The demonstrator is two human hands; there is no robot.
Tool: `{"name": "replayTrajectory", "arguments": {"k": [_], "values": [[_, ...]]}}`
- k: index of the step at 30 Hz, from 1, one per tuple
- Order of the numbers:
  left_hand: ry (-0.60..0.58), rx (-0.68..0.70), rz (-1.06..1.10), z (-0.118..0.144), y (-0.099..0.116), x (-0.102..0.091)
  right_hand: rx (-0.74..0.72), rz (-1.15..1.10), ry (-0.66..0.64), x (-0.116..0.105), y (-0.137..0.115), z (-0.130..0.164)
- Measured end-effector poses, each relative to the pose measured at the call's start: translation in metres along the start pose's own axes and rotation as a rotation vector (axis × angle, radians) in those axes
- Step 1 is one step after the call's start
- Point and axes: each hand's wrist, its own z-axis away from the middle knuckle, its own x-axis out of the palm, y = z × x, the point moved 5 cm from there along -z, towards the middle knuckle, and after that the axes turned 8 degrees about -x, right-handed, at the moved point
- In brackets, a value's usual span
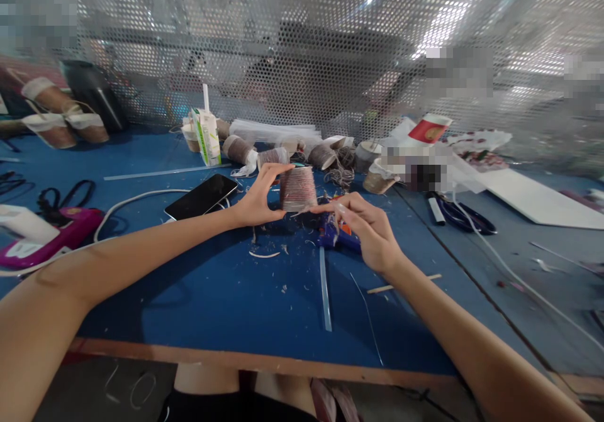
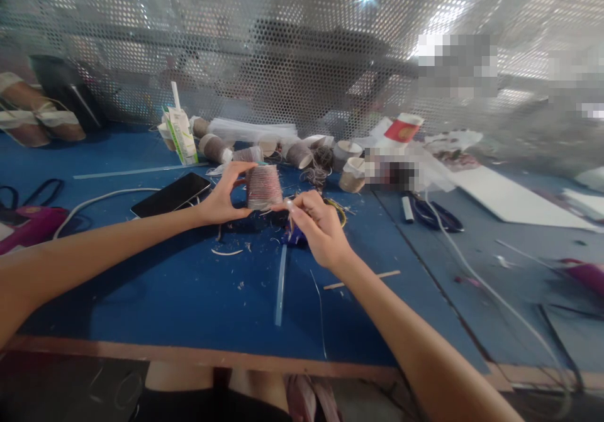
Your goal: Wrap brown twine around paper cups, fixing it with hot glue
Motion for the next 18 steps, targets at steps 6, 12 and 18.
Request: {"name": "replayTrajectory", "arguments": {"k": [6,12,18], "values": [[-0.018,-0.046,0.041,0.0,-0.003,0.0,0.151,-0.138,0.215,-0.016,0.023,-0.004],[-0.014,-0.061,0.097,0.0,-0.003,0.001,0.089,-0.189,0.297,-0.019,0.02,-0.002],[-0.036,-0.091,0.194,0.001,-0.01,0.006,0.104,-0.292,0.017,0.006,0.013,0.001]]}}
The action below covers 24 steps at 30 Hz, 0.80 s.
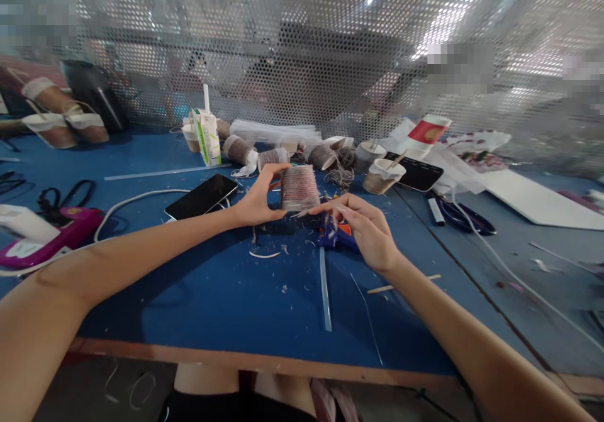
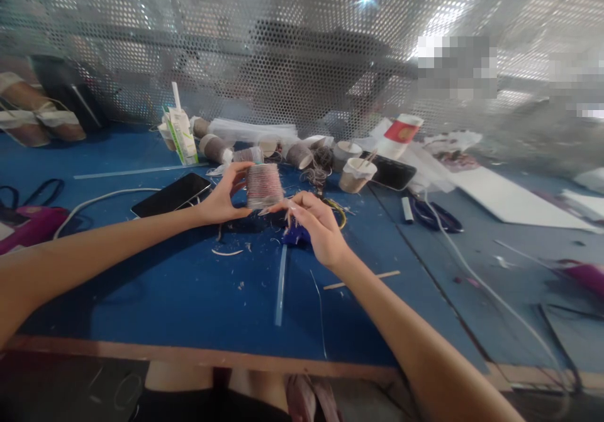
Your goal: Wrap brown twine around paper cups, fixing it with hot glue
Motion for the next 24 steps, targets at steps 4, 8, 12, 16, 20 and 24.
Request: {"name": "replayTrajectory", "arguments": {"k": [4,8,12,16,20,24], "values": [[-0.02,-0.027,0.066,-0.001,-0.004,0.001,0.001,0.009,0.107,-0.012,0.002,-0.004],[-0.022,-0.021,0.068,-0.001,-0.003,0.001,0.04,0.017,0.193,-0.026,0.003,-0.007],[-0.007,-0.011,0.054,-0.001,-0.004,0.001,0.095,-0.114,0.114,-0.014,-0.003,-0.005],[-0.018,0.002,0.087,-0.001,-0.003,0.002,0.165,-0.197,0.033,0.001,-0.006,-0.003],[-0.022,-0.005,0.087,-0.001,-0.002,0.002,0.212,-0.134,0.092,-0.017,0.005,-0.008],[-0.031,0.003,0.086,-0.001,-0.002,0.001,0.184,-0.115,0.193,-0.039,0.009,-0.012]]}}
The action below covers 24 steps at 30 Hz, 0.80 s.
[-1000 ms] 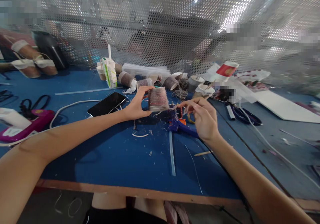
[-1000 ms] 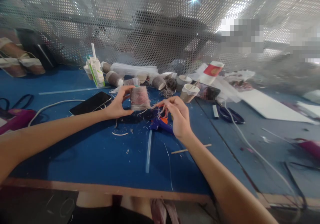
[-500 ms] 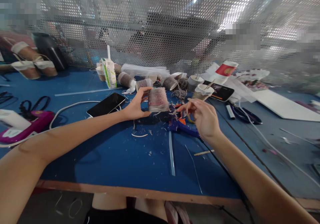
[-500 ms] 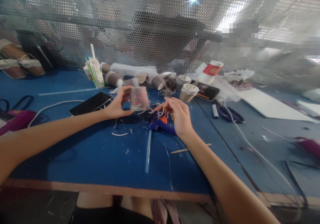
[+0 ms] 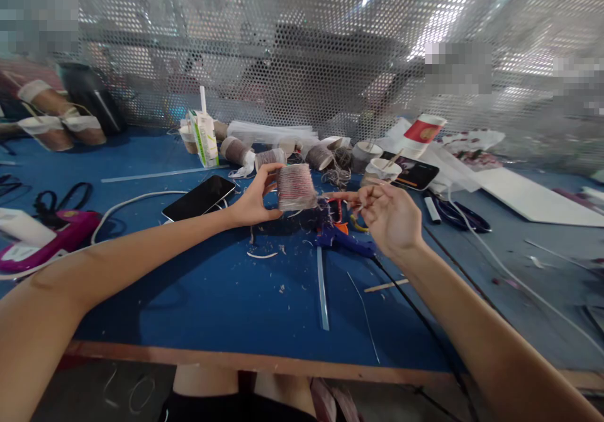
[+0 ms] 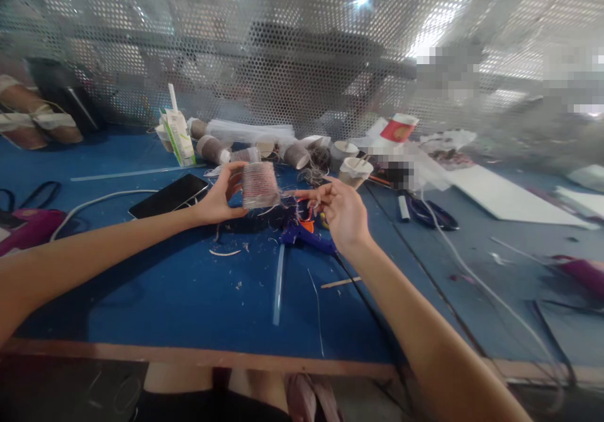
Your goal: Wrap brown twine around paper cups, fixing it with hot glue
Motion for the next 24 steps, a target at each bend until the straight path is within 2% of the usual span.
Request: {"name": "replayTrajectory", "arguments": {"k": [2,5,7,14,16,21,24], "values": [[-0.001,0.002,-0.001,0.0,0.0,0.0,0.005,-0.027,-0.026,0.003,-0.002,0.002],[0.0,0.003,0.023,0.0,0.0,0.0,0.049,-0.053,-0.14,0.021,-0.004,0.01],[-0.007,0.002,0.05,-0.001,0.001,0.001,0.073,-0.055,-0.169,0.028,-0.003,0.014],[0.009,0.005,0.067,-0.001,0.0,0.002,0.062,-0.068,-0.04,0.007,0.001,0.005],[0.006,0.001,0.066,-0.001,0.0,0.001,0.057,-0.084,-0.058,0.009,-0.001,0.006],[-0.022,-0.036,0.084,-0.001,0.004,0.002,0.09,-0.101,-0.203,0.031,-0.004,0.016],[-0.029,-0.054,0.12,-0.001,0.004,0.003,0.118,-0.1,-0.129,0.024,0.0,0.012]]}}
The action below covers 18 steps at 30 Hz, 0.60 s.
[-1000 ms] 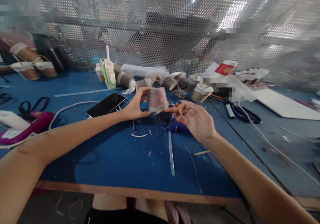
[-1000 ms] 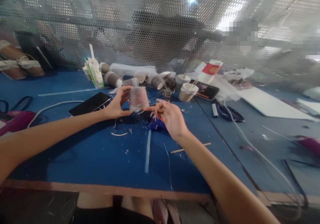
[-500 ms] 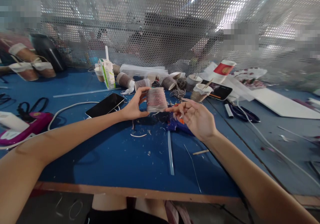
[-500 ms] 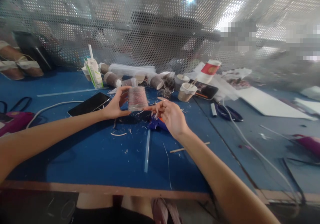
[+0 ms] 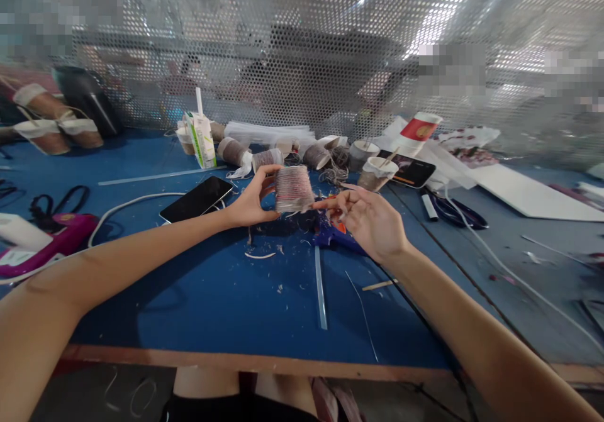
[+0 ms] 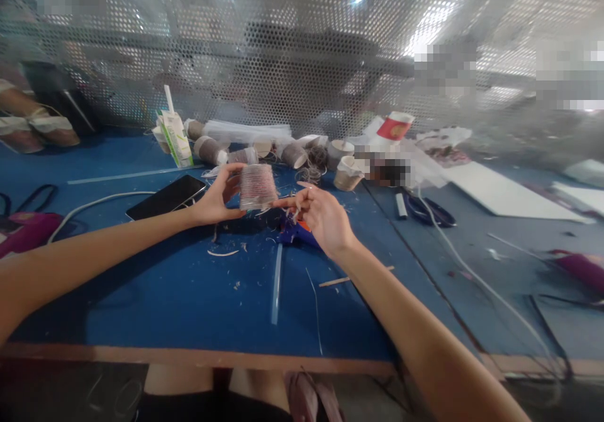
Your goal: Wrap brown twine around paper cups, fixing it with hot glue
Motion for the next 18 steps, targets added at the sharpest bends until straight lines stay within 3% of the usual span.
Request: {"name": "replayTrajectory", "arguments": {"k": [5,12,15,18], "values": [[0.014,0.024,0.058,-0.001,-0.005,-0.001,-0.009,-0.006,0.196,-0.025,-0.002,-0.006],[0.026,0.018,0.106,-0.001,-0.008,-0.001,-0.024,-0.057,-0.034,0.013,-0.009,0.007],[0.01,0.037,0.128,-0.001,-0.008,-0.002,0.002,-0.063,0.007,0.01,-0.004,0.005],[-0.008,0.057,0.144,-0.001,-0.01,-0.003,0.037,-0.044,0.101,-0.007,0.003,-0.001]]}}
